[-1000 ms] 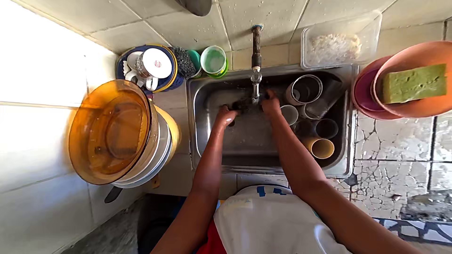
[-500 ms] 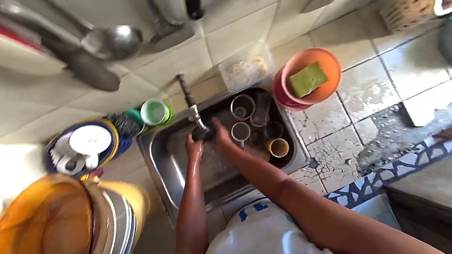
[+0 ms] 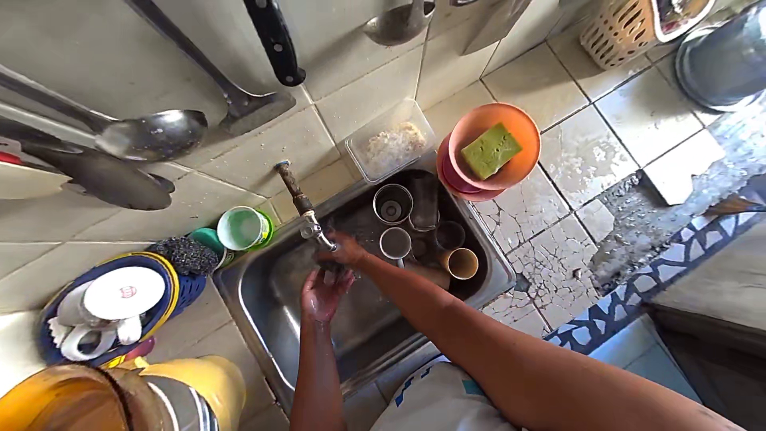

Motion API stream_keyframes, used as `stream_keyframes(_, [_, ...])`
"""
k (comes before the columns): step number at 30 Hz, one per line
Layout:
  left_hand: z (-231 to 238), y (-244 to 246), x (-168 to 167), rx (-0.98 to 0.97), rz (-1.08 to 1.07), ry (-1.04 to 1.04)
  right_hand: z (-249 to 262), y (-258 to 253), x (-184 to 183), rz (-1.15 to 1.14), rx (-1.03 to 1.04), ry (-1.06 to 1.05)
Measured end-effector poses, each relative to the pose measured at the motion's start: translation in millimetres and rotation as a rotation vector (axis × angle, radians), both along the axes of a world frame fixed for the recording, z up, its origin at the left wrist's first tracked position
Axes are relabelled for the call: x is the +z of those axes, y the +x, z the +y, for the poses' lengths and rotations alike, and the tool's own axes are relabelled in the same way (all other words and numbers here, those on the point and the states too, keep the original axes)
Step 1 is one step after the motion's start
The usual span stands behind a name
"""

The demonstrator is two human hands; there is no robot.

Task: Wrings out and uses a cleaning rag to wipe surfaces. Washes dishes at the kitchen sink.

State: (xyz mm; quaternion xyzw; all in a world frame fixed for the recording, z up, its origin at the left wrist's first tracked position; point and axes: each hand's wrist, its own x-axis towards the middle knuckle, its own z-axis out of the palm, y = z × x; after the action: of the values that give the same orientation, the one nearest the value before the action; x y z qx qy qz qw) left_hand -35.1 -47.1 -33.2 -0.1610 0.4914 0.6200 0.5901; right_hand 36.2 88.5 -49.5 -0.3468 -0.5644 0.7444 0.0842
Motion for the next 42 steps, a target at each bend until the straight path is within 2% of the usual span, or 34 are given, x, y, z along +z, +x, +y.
stream_keyframes(2, [13,3,-4,0.033,-0.067,-0.007,-7,4,2,-0.028,0.257,0.231])
stream_keyframes(4, [25,3,-20,0.053,-0.055,0.043,-13,11,3,0.029,0.318,0.314])
stream_keyframes(5, [33,3,-24,0.073,-0.067,0.044,-16,16,6,0.025,0.242,0.240])
stream_keyframes(7, [54,8,-21,0.092,-0.090,-0.037,-19,24,6,0.024,-0.068,0.032])
stream_keyframes(9, [70,13,-21,0.084,-0.101,-0.054,-16,26,-3,0.126,-0.294,-0.004])
stream_keyframes(13, [87,13,-20,0.237,-0.117,0.050,-18,20,3,0.225,-0.451,0.068])
stream_keyframes(15, [88,14,-24,0.333,-0.083,0.123,-19,16,6,0.234,-0.591,-0.070])
stream_keyframes(18, [86,22,-21,0.580,-0.089,0.180,-15,6,-4,0.260,-0.809,-0.359])
stream_keyframes(19, [81,22,-28,0.596,-0.089,0.248,-13,3,-6,0.244,-0.847,-0.431])
stream_keyframes(22, [66,18,-46,0.474,0.016,0.382,-10,-5,-7,0.014,-0.900,-0.563])
stream_keyframes(24, [65,14,-39,0.323,0.185,0.252,-6,-10,-10,-0.113,-0.892,-0.621])
stream_keyframes(26, [63,6,-36,0.129,0.360,0.121,-5,-9,-19,-0.188,-0.798,-0.617])
stream_keyframes(29, [61,-1,-26,-0.186,0.679,0.037,-3,-3,-30,-0.231,-0.587,-0.613])
stream_keyframes(31, [61,-1,-20,-0.438,0.888,0.052,-1,3,-33,-0.237,-0.479,-0.707])
stream_keyframes(34, [68,2,-12,-0.881,1.164,0.024,-9,18,-18,-0.087,-0.426,-0.768])
stream_keyframes(35, [68,4,-11,-0.897,1.208,0.027,-11,22,-19,-0.024,-0.428,-0.732])
stream_keyframes(37, [69,2,-17,-0.625,1.168,0.025,-6,17,-25,-0.026,-0.466,-0.651])
stream_keyframes(39, [69,-3,-29,-0.177,0.899,0.023,3,14,-21,-0.142,-0.408,-0.723])
stream_keyframes(40, [70,-6,-34,0.016,0.708,0.023,5,15,-15,-0.184,-0.319,-0.683])
stream_keyframes(42, [74,-10,-39,0.299,0.322,0.049,4,23,2,-0.218,-0.117,-0.296])
